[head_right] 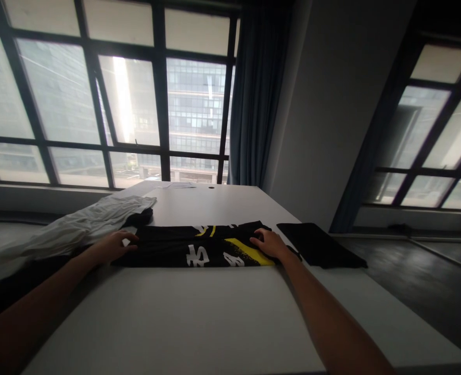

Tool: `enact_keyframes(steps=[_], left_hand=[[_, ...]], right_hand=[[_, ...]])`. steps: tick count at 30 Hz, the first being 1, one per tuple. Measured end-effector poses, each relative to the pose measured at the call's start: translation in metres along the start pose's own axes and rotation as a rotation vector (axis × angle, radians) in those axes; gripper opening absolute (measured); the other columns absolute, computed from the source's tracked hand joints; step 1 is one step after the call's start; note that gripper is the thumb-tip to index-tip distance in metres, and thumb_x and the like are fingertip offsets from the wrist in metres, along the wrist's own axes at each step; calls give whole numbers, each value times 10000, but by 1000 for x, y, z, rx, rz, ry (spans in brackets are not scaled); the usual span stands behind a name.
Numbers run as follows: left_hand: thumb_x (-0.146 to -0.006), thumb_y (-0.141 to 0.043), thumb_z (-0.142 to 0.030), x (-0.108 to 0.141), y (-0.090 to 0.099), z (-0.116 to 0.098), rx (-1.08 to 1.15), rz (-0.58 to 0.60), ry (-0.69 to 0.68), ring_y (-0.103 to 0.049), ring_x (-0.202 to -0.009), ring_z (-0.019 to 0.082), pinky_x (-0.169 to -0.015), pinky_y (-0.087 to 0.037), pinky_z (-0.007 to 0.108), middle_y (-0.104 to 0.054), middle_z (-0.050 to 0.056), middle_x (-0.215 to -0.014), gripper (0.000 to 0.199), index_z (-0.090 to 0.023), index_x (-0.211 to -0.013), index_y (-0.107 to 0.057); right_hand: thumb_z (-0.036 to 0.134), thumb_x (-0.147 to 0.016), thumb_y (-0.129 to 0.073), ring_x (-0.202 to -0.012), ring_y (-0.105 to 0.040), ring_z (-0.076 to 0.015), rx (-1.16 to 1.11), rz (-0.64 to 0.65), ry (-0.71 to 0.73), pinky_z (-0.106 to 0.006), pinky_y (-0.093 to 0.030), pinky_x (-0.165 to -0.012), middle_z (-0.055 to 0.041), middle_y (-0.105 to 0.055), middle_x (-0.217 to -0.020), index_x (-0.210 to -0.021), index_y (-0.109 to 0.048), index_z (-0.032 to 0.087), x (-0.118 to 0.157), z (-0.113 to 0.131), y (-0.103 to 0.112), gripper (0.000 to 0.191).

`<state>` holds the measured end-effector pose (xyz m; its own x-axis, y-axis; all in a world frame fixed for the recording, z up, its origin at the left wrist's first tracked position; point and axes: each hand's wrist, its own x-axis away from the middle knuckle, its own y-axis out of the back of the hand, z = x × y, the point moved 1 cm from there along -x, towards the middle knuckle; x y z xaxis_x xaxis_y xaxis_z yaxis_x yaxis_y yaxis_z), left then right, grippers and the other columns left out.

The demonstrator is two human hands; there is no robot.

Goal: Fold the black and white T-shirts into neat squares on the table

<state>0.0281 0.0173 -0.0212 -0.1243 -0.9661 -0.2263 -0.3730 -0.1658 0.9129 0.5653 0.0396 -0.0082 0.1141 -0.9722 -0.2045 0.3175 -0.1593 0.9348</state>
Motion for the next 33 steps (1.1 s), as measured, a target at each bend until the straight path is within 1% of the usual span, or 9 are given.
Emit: enact_keyframes(steps=[3, 8, 11, 13, 18, 24, 27, 29, 33], left_hand=[[-805, -525, -564, -2, -16, -11, -36, -54, -153, -556, -1241, 304, -1087, -390, 418, -606, 94, -1365, 525, -229, -1169, -702], [-860, -459, -554, -7, -41, -10, -23, 97, -184, -445, -1368, 284, -1141, -316, 425, -502, 95, -1481, 588, -216, -1314, -617], [-870, -449, -539, -10, -47, -4, -50, 52, -133, -433, -1375, 293, -1144, -297, 448, -494, 91, -1487, 561, -233, -1306, -624], [-864, -464, -533, -12, -48, -2, -55, 16, -93, -435, -1372, 302, -1139, -296, 464, -494, 87, -1488, 538, -251, -1290, -634], [-854, -479, -508, -18, -48, -1, -55, -12, -5, -424, -1375, 330, -1123, -312, 487, -503, 84, -1481, 521, -258, -1281, -640], [-860, -470, -444, -22, -43, 4, -68, -61, 43, -535, -1263, 298, -1046, -409, 417, -623, 87, -1348, 464, -241, -1225, -671], [-848, -485, -446, -23, -42, 7, -69, -59, 53, -550, -1239, 296, -1032, -417, 412, -630, 86, -1337, 448, -247, -1193, -688], [-830, -500, -453, -23, -42, 7, -73, -54, 58, -549, -1231, 308, -1012, -430, 417, -635, 86, -1328, 452, -251, -1183, -695], [-768, -553, -464, -25, -39, 9, -72, -41, 63, -544, -1221, 328, -988, -439, 415, -651, 75, -1296, 466, -283, -1168, -712]], right_hand=[[394, -841, -620, -920, -644, -228, 24, -16, 23, -325, -470, -829, -84, -705, -1006, -1163, -665, 179, -4, 7, -6, 390], [188, -821, -511, -977, -619, -212, -105, -277, 201, -331, -463, -925, -72, -678, -993, -863, -686, 202, -2, 14, 8, 181], [207, -804, -522, -869, -634, -206, -160, -96, 237, -324, -496, -835, -61, -689, -909, -858, -679, 194, 5, 16, 16, 166], [299, -801, -595, -814, -636, -203, -155, 63, 209, -322, -506, -768, -60, -699, -926, -1007, -680, 183, 9, 18, 14, 252], [472, -755, -726, -1126, -587, -275, -17, -15, 184, -384, -460, -953, -118, -618, -1281, -1332, -567, 196, 7, 34, -4, 659], [222, -876, -534, -1095, -606, -242, 5, -28, 360, -385, -433, -1005, -84, -691, -1143, -1037, -746, 205, 4, 58, -19, 267], [310, -858, -580, -1027, -638, -222, -57, 112, 440, -331, -480, -930, -59, -695, -1138, -982, -764, 226, 10, 66, -14, 237], [437, -855, -594, -959, -659, -221, -23, 164, 361, -315, -503, -848, -55, -709, -1109, -962, -763, 237, 13, 65, -7, 283], [638, -841, -533, -965, -669, -299, 264, 99, -76, -372, -509, -785, -121, -724, -1074, -1045, -728, 234, 14, 40, 7, 493]])
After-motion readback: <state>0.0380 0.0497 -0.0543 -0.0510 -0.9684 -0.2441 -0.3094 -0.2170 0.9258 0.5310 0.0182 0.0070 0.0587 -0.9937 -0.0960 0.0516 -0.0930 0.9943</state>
